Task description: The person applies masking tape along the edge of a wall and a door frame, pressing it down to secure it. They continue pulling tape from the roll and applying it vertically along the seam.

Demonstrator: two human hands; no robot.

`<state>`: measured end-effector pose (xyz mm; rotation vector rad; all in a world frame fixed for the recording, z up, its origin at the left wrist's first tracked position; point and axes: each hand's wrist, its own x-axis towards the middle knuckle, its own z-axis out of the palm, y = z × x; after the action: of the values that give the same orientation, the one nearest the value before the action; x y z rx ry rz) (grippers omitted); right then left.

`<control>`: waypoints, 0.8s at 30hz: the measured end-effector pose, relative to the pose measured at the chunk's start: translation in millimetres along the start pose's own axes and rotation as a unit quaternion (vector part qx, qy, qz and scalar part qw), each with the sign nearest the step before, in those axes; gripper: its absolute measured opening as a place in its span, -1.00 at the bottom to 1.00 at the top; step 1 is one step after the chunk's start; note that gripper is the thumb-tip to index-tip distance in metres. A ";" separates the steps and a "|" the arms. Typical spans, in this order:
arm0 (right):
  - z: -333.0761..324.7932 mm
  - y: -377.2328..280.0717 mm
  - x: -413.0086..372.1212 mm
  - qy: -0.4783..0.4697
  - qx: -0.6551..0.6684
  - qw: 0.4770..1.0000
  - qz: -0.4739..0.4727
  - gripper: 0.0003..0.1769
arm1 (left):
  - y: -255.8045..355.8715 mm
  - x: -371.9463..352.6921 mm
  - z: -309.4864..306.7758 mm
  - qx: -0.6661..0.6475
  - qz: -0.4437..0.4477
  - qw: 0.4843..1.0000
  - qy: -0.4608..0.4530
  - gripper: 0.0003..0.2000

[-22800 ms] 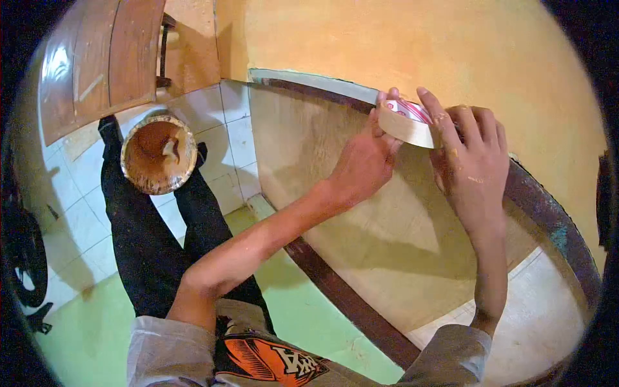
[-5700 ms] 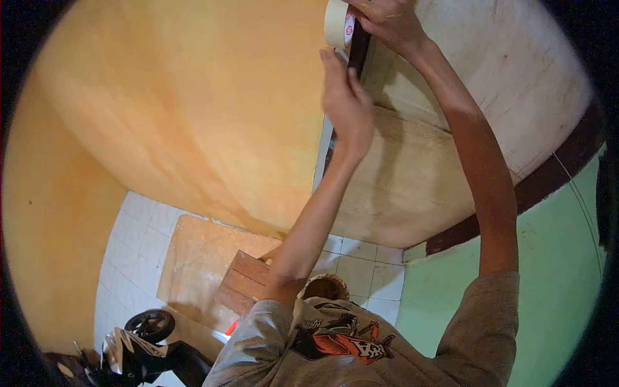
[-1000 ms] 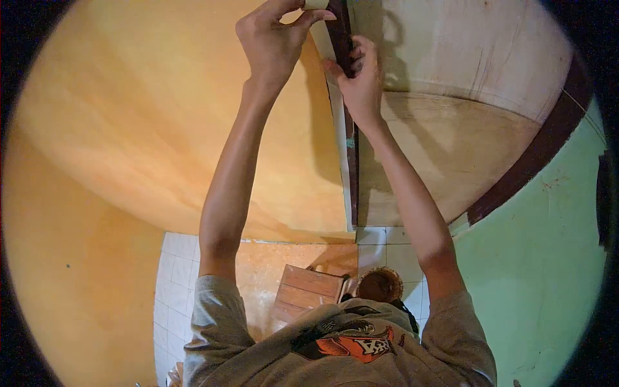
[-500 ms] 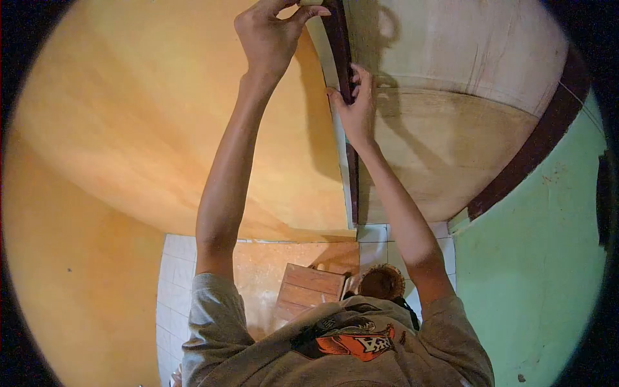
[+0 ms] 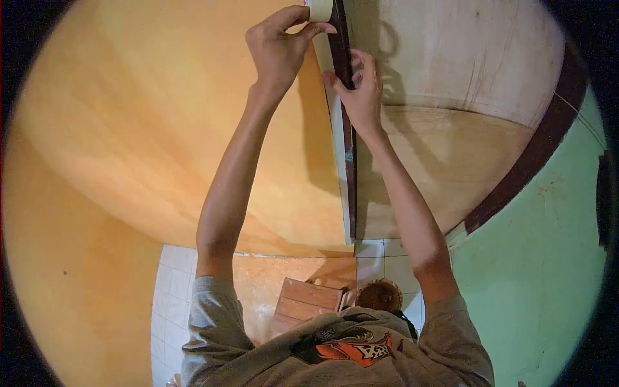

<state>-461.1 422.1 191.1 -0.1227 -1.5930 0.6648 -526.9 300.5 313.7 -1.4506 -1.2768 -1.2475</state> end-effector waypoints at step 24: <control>6.4 -13.8 26.9 0.041 0.082 0.994 0.054 -0.15 | -49.7 -1.1 14.6 -0.094 0.074 0.993 0.024 -0.73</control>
<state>-467.0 420.8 221.4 -0.1132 -1.4541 0.8622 -573.7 322.1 308.4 -1.6067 -1.0226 -1.3217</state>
